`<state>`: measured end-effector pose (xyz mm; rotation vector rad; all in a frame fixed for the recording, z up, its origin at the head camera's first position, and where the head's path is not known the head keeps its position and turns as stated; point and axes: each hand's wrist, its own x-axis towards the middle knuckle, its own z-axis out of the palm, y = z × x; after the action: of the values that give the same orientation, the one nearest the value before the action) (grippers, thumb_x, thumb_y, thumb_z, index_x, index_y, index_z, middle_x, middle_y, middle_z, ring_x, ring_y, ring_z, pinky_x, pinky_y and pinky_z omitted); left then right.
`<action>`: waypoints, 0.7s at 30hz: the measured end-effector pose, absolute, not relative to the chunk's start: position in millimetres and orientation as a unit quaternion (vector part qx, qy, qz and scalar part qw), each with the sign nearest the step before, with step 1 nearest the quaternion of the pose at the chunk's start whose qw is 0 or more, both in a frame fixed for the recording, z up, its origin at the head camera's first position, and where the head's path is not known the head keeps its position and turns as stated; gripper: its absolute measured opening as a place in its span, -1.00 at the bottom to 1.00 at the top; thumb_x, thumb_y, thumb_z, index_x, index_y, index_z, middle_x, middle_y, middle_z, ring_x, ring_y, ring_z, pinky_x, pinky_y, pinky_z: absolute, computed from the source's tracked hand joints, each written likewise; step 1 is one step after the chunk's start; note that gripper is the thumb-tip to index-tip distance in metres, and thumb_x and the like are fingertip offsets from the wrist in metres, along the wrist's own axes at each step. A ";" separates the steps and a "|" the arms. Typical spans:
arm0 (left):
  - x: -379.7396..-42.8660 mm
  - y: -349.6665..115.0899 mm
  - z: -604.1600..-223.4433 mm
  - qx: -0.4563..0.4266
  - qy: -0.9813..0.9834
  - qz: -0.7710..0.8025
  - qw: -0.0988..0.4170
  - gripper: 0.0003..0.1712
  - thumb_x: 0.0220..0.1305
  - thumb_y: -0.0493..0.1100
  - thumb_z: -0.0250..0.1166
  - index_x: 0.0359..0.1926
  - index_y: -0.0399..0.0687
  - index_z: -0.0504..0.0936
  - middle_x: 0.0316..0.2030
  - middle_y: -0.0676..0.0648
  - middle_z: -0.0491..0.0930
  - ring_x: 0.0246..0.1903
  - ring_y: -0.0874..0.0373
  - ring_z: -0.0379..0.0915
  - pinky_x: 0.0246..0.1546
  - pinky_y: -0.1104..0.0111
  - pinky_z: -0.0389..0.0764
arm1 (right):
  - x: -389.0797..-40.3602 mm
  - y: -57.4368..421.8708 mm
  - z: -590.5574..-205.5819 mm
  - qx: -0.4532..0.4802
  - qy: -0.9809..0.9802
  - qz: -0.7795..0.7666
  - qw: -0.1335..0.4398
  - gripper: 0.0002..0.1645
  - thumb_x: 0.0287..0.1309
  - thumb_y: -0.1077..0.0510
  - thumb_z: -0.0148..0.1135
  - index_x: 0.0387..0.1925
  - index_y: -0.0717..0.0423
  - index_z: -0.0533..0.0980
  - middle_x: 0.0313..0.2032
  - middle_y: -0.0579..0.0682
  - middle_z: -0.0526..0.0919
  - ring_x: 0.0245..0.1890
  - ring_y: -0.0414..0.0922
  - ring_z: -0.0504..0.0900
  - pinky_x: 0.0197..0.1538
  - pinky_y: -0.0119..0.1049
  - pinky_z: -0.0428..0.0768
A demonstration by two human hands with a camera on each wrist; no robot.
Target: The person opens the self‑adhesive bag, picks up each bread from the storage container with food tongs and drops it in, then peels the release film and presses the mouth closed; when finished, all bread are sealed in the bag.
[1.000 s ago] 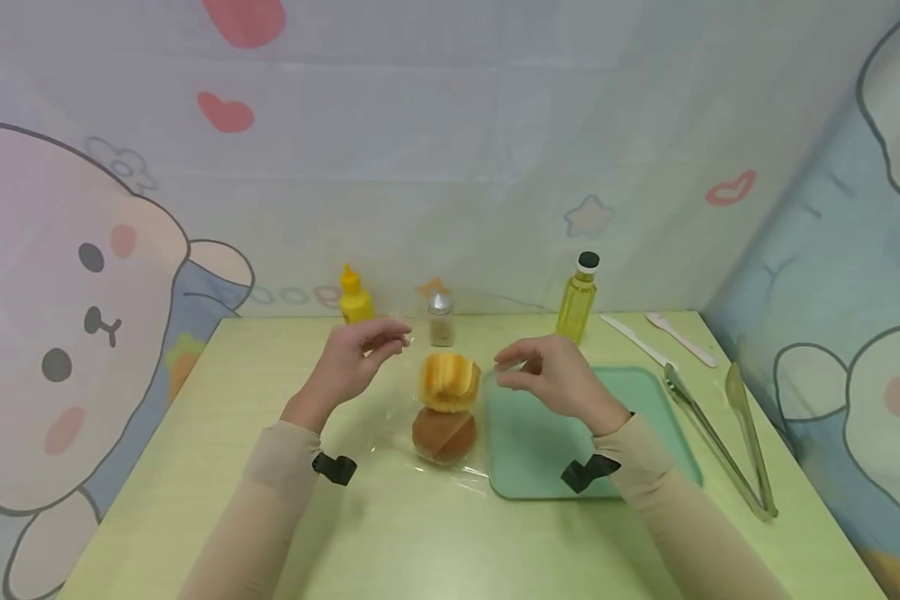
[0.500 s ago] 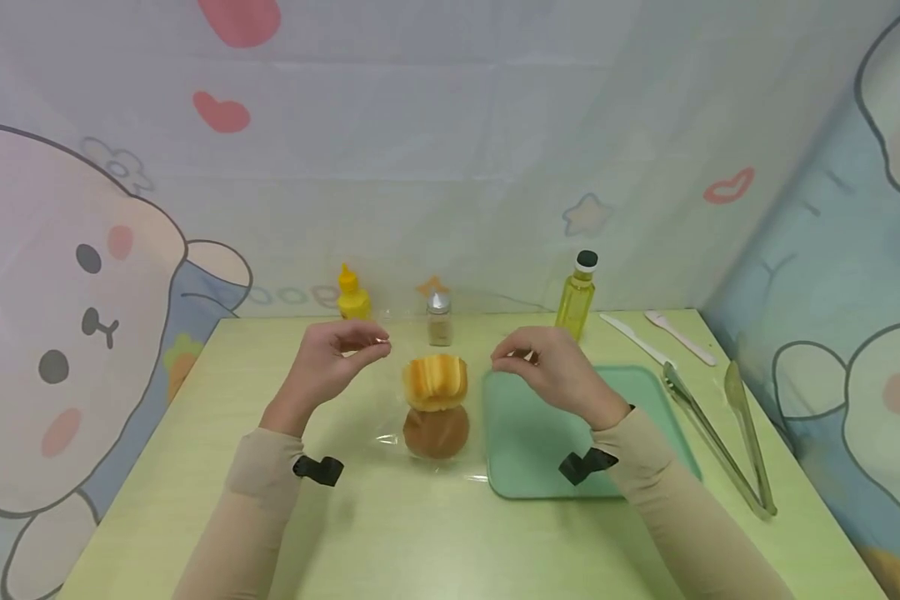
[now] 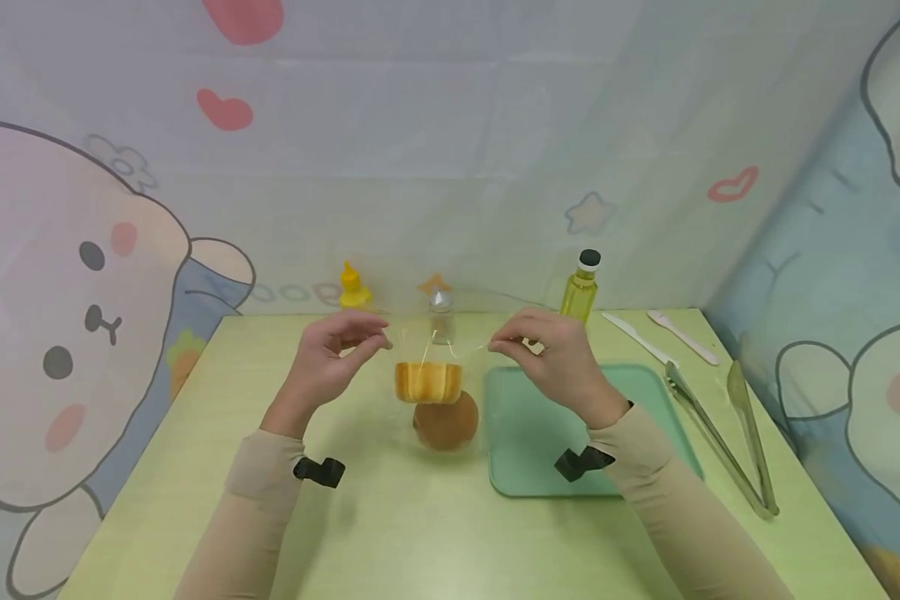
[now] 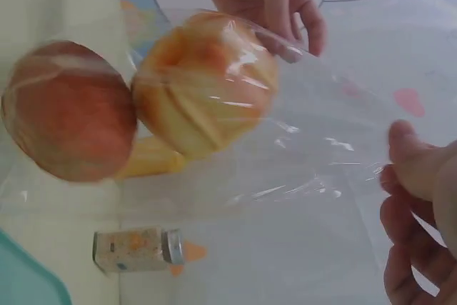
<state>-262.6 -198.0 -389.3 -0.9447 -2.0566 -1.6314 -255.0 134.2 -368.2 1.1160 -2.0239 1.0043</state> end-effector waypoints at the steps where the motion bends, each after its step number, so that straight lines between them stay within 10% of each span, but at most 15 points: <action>1: -262.4 -198.2 -389.3 -0.333 -0.725 -0.577 0.176 -0.70 0.24 -0.63 0.34 -0.02 -0.41 0.71 -0.26 -0.28 0.76 -0.25 0.22 0.76 -0.07 0.40 0.73 | -255.1 133.9 -367.4 0.421 -0.761 0.381 0.313 -0.83 0.05 0.32 0.61 -0.34 0.03 0.77 -0.39 -0.16 0.75 -0.43 -0.25 0.60 -0.37 -0.28 0.57; 21: -249.0 -203.5 -394.5 -0.312 -0.683 -0.636 0.176 -0.61 0.18 -0.68 0.34 0.05 -0.51 0.67 -0.25 -0.23 0.67 -0.40 0.08 0.75 -0.33 0.23 0.79 | -254.5 144.0 -362.3 0.384 -0.809 0.386 0.223 -0.86 0.14 0.29 0.57 -0.27 0.03 0.79 -0.23 -0.12 0.80 -0.28 -0.23 0.74 -0.21 -0.33 0.69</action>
<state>-249.0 -203.5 -394.5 -0.8829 -1.9360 -1.8022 -254.5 144.0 -362.3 1.0592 -2.2335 1.0647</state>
